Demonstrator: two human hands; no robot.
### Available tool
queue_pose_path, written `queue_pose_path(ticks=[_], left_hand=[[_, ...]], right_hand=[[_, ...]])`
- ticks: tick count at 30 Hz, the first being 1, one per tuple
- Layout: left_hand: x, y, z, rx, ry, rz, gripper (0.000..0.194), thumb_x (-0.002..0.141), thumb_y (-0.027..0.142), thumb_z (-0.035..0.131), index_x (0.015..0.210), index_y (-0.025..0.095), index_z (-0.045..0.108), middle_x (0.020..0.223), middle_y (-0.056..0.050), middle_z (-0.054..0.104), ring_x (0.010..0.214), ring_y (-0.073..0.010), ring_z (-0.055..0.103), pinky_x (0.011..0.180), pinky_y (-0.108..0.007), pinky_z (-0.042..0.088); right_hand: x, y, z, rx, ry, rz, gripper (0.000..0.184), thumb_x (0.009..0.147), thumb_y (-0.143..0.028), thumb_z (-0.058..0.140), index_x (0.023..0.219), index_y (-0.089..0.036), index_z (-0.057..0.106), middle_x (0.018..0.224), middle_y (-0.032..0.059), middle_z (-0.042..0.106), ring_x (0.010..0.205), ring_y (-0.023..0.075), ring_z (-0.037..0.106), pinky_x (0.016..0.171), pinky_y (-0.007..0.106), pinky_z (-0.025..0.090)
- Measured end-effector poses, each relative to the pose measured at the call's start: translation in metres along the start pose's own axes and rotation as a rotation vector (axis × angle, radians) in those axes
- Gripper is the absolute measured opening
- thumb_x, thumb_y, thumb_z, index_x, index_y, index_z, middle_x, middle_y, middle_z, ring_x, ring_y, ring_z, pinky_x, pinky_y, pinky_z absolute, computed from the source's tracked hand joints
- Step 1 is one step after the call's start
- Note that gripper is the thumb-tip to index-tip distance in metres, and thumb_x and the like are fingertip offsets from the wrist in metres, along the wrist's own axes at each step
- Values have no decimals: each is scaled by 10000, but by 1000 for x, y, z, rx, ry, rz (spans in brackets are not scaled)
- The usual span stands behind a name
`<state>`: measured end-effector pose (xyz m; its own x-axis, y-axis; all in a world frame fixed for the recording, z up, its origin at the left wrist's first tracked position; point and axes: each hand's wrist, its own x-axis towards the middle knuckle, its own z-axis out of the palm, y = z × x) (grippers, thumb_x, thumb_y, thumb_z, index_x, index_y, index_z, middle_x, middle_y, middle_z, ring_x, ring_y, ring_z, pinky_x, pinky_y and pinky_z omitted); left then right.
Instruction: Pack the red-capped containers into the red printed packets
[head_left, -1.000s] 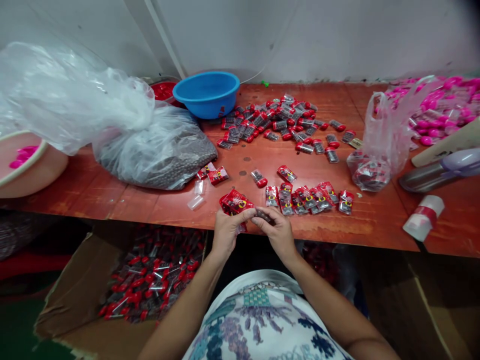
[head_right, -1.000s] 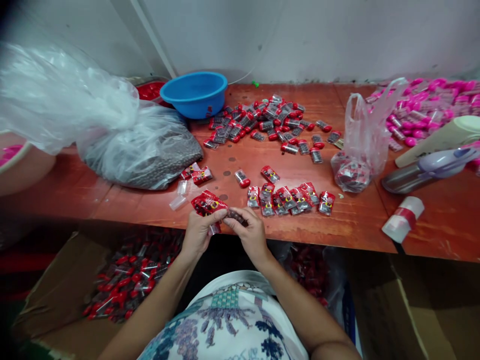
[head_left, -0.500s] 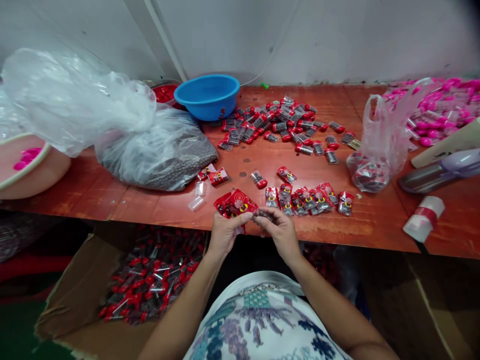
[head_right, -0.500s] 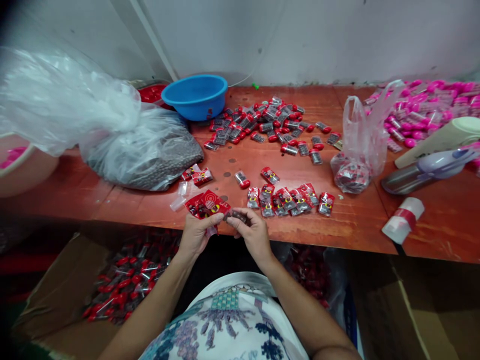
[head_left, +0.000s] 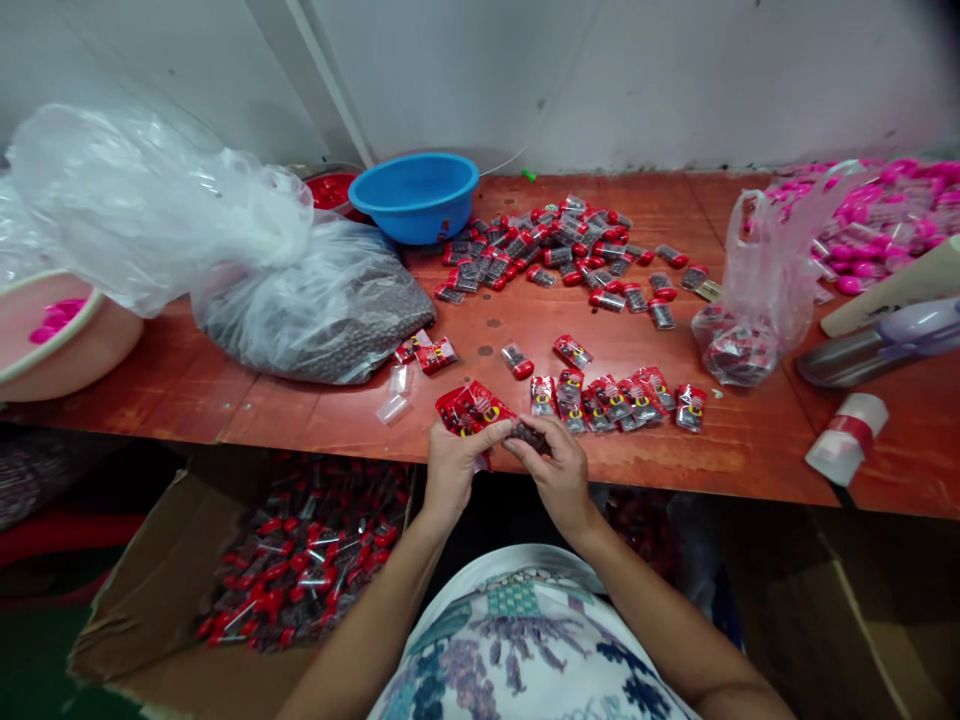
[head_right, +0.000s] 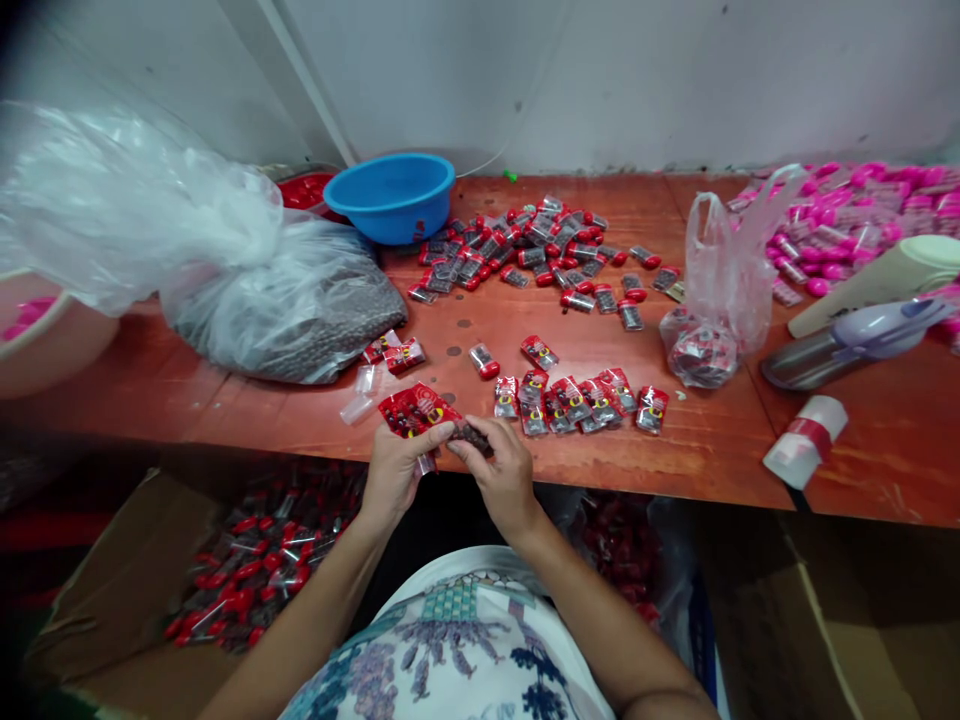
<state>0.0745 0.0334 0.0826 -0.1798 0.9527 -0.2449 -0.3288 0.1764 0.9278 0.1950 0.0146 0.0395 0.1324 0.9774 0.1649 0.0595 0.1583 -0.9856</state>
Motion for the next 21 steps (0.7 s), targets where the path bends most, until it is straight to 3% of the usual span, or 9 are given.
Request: queue_pose_path(ticks=[4, 6, 9, 14, 18, 21], left_hand=[[0, -3, 2, -42, -36, -53, 225, 555, 161, 814, 739, 131, 687, 714, -14, 699, 623, -134, 631, 642, -245, 507], [0, -4, 2, -79, -20, -64, 238, 553, 163, 815, 751, 136, 686, 736, -18, 705, 652, -138, 641, 663, -250, 510], [2, -6, 1, -92, 28, -71, 261, 533, 165, 824, 750, 139, 680, 715, -6, 695, 610, -120, 622, 599, -223, 495], [4, -4, -1, -43, 3, -93, 264, 530, 163, 821, 739, 129, 664, 630, 22, 642, 494, -73, 540, 461, -176, 409], [6, 0, 0, -66, -24, -112, 274, 526, 152, 820, 741, 125, 653, 667, 4, 657, 546, -99, 583, 503, -193, 453], [6, -1, 3, -100, -9, -87, 261, 537, 157, 817, 717, 129, 629, 639, 17, 636, 528, -97, 575, 504, -199, 463]], right_hand=[[4, 2, 0, 300, -34, 318, 299, 733, -351, 719, 999, -226, 667, 892, 13, 689, 762, 168, 638, 657, 297, 543], [6, 3, -3, 365, -103, 381, 364, 725, -363, 720, 1060, -233, 662, 949, 21, 686, 792, 178, 641, 620, 288, 550], [7, 3, -8, 294, -185, 290, 410, 741, -343, 708, 1142, -271, 651, 1050, 31, 651, 929, 202, 619, 719, 311, 552], [5, 3, -11, 36, -116, 83, 401, 823, -306, 625, 1224, -295, 603, 1053, 53, 588, 963, 196, 578, 809, 321, 517], [7, 5, -11, 103, -203, 125, 364, 807, -314, 652, 1168, -284, 632, 1019, 37, 609, 903, 184, 598, 785, 314, 524], [7, 4, -7, 176, -166, 184, 343, 778, -329, 682, 1110, -257, 642, 1014, 33, 631, 894, 187, 614, 758, 314, 541]])
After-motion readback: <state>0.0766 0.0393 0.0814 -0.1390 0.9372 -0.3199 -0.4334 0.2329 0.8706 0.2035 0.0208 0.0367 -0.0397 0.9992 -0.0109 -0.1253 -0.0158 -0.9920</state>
